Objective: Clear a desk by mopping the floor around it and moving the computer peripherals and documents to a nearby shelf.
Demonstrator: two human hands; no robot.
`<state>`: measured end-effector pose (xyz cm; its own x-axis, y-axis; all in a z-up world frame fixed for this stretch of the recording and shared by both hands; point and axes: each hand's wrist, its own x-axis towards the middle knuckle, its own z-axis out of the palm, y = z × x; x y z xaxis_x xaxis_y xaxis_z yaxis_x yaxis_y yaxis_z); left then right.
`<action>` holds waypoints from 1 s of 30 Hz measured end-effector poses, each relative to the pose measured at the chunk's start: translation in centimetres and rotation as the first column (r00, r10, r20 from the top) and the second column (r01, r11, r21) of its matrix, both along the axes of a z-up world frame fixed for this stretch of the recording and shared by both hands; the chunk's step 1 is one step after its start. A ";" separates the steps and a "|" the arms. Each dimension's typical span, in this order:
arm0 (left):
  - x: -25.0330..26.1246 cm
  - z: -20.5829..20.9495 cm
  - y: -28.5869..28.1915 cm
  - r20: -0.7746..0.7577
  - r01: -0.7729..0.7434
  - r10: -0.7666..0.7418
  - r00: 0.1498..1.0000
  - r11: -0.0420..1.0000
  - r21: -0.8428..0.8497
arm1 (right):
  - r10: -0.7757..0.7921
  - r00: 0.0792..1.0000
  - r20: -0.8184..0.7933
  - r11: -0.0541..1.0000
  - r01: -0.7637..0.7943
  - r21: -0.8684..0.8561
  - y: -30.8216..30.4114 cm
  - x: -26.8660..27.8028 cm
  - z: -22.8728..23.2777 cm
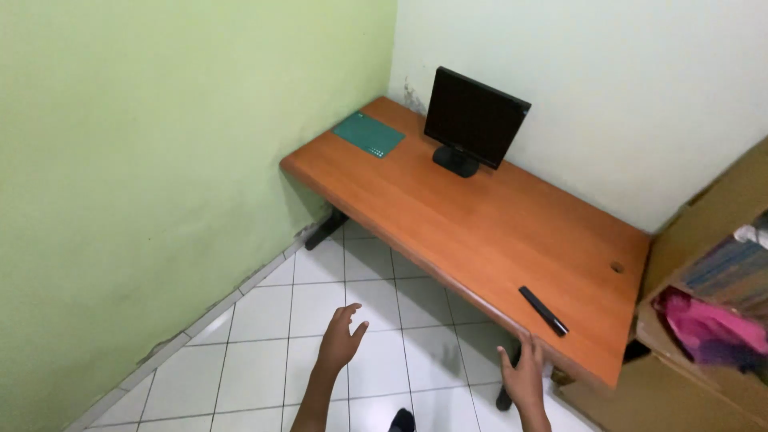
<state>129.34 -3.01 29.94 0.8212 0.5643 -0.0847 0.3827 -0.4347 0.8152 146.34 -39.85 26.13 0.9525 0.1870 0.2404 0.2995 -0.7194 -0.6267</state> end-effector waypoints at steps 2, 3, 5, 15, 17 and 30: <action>3.9 -0.1 1.1 0.021 -0.022 0.022 1.000 1.000 -0.001 | 0.011 0.999 0.036 0.999 -0.010 -0.032 1.3 5.3 -1.3; 5.6 -0.2 1.4 0.043 -0.037 0.037 0.998 0.999 -0.009 | 0.016 0.997 0.072 0.997 -0.010 -0.072 1.6 7.8 -2.0; 9.4 -0.4 2.4 0.035 -0.048 0.048 0.998 0.999 -0.012 | 0.041 0.996 0.082 0.998 -0.036 -0.058 2.4 13.1 -2.6; 26.1 -2.1 7.5 0.160 -0.145 0.151 0.975 0.988 -0.047 | 0.055 0.992 0.116 0.998 -0.056 0.000 8.2 32.0 -1.4; 29.8 -0.6 8.1 0.184 -0.130 0.137 0.973 0.990 -0.049 | 0.031 0.995 0.094 0.999 -0.031 0.005 9.7 34.8 -0.8; 59.7 -4.8 22.0 0.355 0.162 -0.070 0.932 0.959 -0.234 | -0.147 0.989 0.010 0.968 0.142 0.208 18.6 52.1 1.4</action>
<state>189.00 18.94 25.09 0.8840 0.4600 0.0831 0.0221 -0.2186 0.9756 198.41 -21.20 27.57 0.9590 -0.0082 0.2832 0.2190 -0.6126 -0.7595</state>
